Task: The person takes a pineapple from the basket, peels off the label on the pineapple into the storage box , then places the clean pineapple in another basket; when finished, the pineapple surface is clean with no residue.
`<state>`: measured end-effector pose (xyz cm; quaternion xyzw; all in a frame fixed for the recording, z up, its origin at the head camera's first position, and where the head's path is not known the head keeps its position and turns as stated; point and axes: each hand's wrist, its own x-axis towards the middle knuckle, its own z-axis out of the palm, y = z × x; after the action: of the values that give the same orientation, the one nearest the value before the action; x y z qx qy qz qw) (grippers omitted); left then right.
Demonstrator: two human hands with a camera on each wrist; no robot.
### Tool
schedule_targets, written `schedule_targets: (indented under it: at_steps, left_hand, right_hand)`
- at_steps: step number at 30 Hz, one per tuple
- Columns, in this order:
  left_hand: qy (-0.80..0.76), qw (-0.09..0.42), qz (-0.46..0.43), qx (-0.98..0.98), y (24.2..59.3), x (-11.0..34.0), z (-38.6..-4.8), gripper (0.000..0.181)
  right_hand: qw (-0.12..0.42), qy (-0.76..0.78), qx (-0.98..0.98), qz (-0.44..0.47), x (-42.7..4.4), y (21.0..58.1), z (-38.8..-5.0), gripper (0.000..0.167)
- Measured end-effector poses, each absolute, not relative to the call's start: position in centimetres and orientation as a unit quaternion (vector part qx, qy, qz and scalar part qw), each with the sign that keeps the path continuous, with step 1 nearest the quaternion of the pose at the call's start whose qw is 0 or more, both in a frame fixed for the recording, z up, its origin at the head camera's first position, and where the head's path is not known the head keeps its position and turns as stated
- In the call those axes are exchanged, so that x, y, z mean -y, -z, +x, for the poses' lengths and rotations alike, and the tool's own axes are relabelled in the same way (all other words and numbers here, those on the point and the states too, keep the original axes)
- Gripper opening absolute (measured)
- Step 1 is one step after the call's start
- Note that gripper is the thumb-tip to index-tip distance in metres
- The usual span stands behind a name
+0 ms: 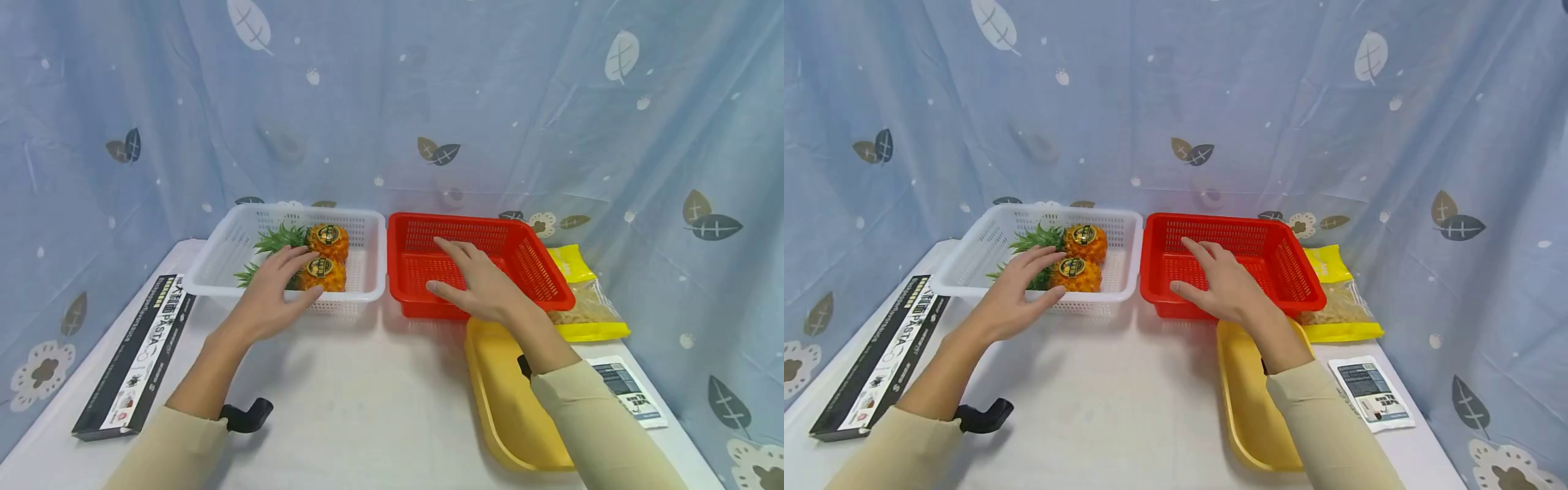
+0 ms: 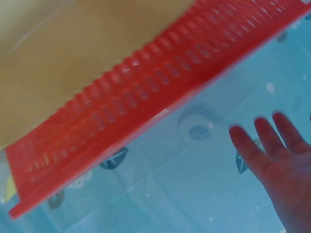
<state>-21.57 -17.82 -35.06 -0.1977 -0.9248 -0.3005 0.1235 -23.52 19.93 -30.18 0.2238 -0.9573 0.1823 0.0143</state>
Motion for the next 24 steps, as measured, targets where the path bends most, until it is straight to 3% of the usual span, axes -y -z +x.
schedule_targets:
  at_steps: [7,11,18,24]
  left_hand:
    - [0.437,0.151,-0.138,0.876,34.4,19.0,-20.1,0.045]
    - [0.48,0.173,-0.118,0.852,34.2,19.9,-19.6,0.042]
    - [0.539,0.261,-0.082,0.797,34.7,21.9,-19.2,0.039]
    - [0.546,0.27,-0.023,0.793,35.1,23.4,-18.6,0.037]
  right_hand:
    - [-0.018,-0.251,0.939,0.236,-19.0,28.9,-24.6,0.08]
    - [-0.024,-0.284,0.93,0.234,-18.4,28.2,-25.1,0.08]
    - [-0.054,-0.306,0.925,0.219,-16.8,27.0,-25.8,0.074]
    - [-0.09,-0.318,0.917,0.223,-15.3,26.4,-26.7,0.068]
